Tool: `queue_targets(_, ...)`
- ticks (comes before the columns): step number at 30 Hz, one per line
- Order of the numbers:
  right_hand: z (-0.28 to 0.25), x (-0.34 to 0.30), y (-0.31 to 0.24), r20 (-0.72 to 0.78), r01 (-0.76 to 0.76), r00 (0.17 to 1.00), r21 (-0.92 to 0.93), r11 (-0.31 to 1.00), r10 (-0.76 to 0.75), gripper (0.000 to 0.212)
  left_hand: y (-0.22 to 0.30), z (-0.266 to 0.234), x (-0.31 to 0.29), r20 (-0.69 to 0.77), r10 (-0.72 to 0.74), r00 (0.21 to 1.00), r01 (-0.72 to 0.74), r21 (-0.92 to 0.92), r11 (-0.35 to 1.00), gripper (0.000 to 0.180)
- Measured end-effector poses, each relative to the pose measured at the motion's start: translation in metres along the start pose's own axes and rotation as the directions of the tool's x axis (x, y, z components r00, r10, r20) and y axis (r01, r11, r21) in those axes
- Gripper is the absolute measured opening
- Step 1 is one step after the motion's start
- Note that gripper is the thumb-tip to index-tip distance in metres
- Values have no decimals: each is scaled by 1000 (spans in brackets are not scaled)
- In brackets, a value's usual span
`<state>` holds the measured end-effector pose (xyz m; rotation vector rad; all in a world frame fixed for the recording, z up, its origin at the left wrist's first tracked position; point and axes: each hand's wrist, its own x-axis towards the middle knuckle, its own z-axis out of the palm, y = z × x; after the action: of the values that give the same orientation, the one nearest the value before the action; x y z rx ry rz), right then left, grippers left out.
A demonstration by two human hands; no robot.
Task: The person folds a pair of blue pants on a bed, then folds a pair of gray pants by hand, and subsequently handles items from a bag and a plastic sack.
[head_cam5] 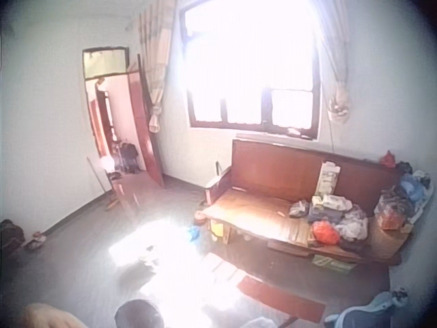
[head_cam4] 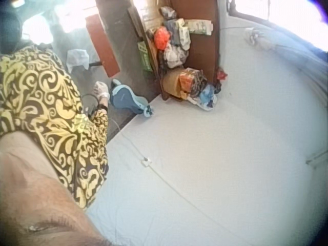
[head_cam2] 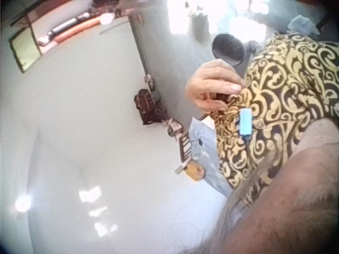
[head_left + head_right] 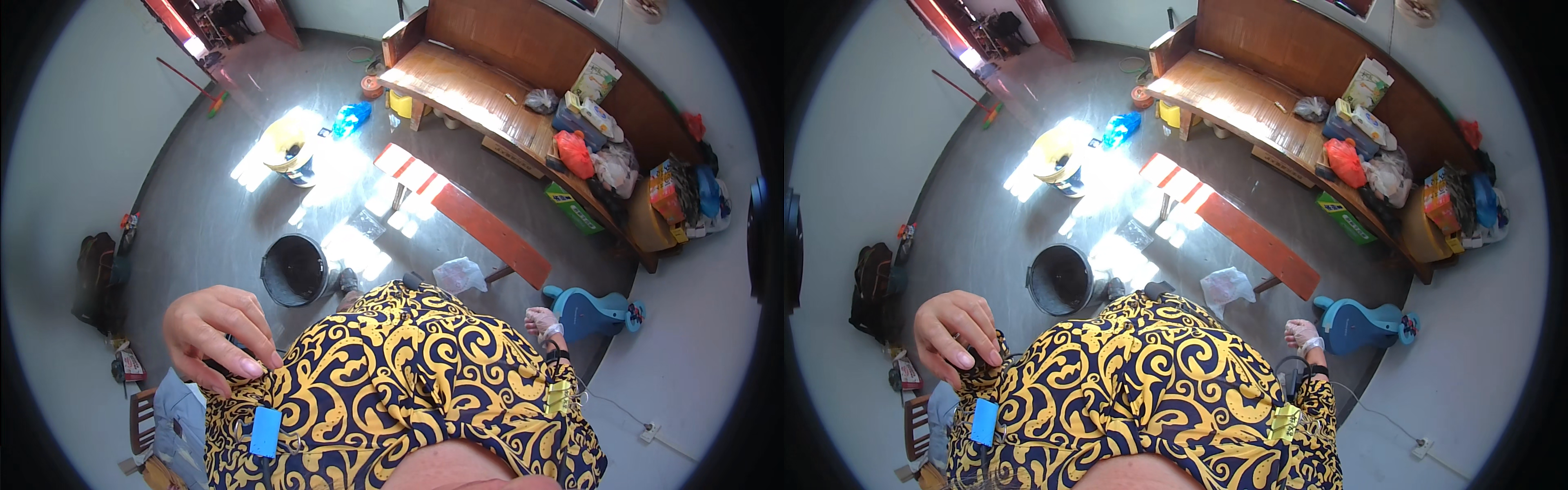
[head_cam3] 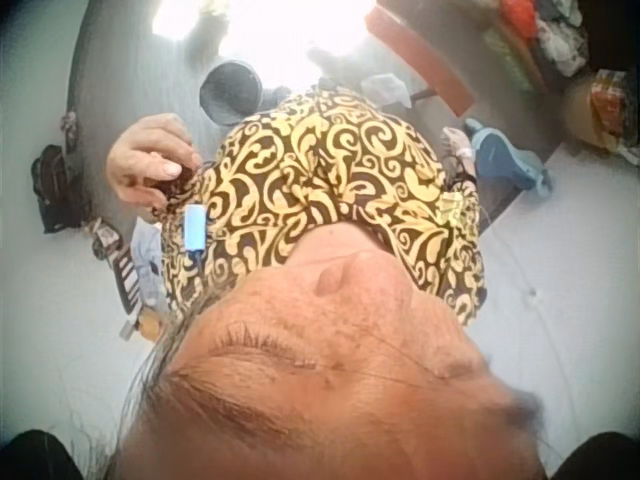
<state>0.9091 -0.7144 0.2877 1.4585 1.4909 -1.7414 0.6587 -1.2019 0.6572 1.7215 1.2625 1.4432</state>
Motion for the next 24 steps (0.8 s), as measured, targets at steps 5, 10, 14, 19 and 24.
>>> queue_targets(5, 50, -2, -26, -15, -35, 999, -76, 996, 34, 23, -20, -49, -48, -54, 14, 998, -16, -41, 999, 47)
queue_targets(10, 127, 12, -81, -7, -36, 999, -139, 990, 35, 20, -18, -112, -115, -71, -35, 997, 33, -29, 999, 45)
queue_targets(14, 221, 34, -132, 97, 41, 995, -159, 986, -26, 14, -4, -167, -190, -216, -38, 976, 16, -101, 995, 50)
queue_targets(19, 345, 24, -180, 169, 108, 984, -318, 942, -56, 26, -1, -244, -284, -501, -174, 848, 139, -108, 984, 51)
queue_targets(24, 384, -18, -219, 207, 221, 972, -661, 717, -108, 37, -22, -307, -331, -695, -202, 690, 175, -111, 978, 53)
